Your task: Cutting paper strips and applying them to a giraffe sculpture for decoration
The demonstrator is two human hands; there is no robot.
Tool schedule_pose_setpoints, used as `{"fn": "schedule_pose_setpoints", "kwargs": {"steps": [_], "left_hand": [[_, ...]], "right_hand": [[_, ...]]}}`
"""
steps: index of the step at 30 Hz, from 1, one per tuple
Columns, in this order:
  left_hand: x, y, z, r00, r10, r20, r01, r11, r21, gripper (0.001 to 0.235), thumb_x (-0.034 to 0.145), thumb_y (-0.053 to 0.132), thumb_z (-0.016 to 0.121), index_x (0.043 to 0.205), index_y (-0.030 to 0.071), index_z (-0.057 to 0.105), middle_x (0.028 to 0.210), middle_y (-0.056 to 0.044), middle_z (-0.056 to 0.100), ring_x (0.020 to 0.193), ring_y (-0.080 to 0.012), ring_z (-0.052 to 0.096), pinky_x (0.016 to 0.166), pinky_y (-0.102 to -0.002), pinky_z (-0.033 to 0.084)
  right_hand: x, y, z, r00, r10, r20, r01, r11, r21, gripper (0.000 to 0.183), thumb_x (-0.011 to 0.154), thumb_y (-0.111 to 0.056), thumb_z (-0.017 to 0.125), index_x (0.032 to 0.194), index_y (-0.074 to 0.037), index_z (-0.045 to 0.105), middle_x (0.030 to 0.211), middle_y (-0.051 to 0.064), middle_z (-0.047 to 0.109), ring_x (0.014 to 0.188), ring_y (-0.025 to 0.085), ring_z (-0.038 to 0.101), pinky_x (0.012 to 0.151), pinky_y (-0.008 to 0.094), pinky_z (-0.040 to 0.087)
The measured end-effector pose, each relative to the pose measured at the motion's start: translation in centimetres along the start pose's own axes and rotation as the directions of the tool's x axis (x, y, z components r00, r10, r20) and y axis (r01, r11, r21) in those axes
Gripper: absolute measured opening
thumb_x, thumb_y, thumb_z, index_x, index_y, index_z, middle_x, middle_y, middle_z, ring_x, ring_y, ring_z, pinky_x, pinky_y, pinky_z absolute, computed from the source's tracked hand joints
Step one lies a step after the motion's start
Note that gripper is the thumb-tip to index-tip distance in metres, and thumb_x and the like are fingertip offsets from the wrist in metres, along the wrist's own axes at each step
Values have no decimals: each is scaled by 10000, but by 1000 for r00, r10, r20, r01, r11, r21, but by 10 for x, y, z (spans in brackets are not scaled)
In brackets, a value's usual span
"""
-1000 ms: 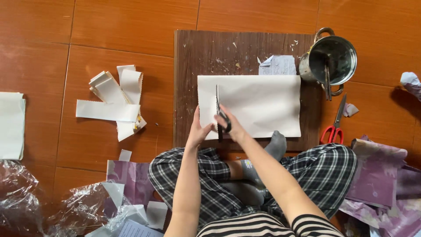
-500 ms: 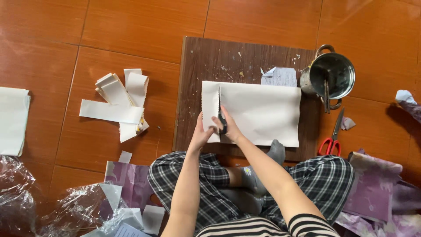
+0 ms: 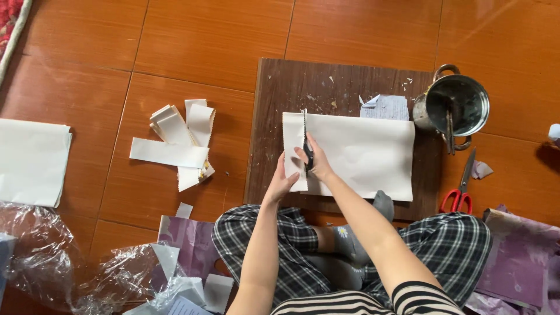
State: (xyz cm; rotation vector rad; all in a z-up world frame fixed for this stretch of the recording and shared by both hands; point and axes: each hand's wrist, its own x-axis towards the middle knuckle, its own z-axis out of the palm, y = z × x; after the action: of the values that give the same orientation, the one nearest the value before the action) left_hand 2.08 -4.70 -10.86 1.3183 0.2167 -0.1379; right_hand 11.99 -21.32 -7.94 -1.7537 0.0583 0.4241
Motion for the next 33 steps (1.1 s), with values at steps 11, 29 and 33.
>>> {"fn": "schedule_pose_setpoints", "kwargs": {"steps": [11, 29, 33], "left_hand": [[-7, 61, 20, 996, -44, -81, 42, 999, -21, 1044, 829, -99, 723, 1747, 116, 273, 1657, -341, 429, 1560, -522, 373, 1266, -699, 263], [-89, 39, -229, 417, 180, -891, -379, 925, 10, 1024, 922, -126, 816, 1745, 208, 306, 1674, -263, 416, 1546, -425, 420, 1252, -605, 387], [-92, 17, -230, 358, -92, -929, -73, 989, -126, 1125, 895, 98, 986, 1751, 291, 282, 1758, -191, 332, 1608, -355, 384, 1251, -562, 426]], "right_hand": [[7, -18, 18, 995, -36, -95, 21, 987, -157, 892, 1011, -544, 786, 1740, -254, 362, 1276, 228, 700, 978, 376, 763, 831, 478, 587], [-230, -21, -97, 998, 54, 18, -52, 995, -81, 786, 1011, -271, 770, 1678, -37, 424, 665, 253, 697, 517, 334, 723, 429, 407, 576], [-249, -4, -104, 995, 64, -81, -66, 998, -18, 743, 1031, -273, 763, 1672, -61, 452, 652, 255, 674, 504, 330, 703, 406, 396, 572]]}}
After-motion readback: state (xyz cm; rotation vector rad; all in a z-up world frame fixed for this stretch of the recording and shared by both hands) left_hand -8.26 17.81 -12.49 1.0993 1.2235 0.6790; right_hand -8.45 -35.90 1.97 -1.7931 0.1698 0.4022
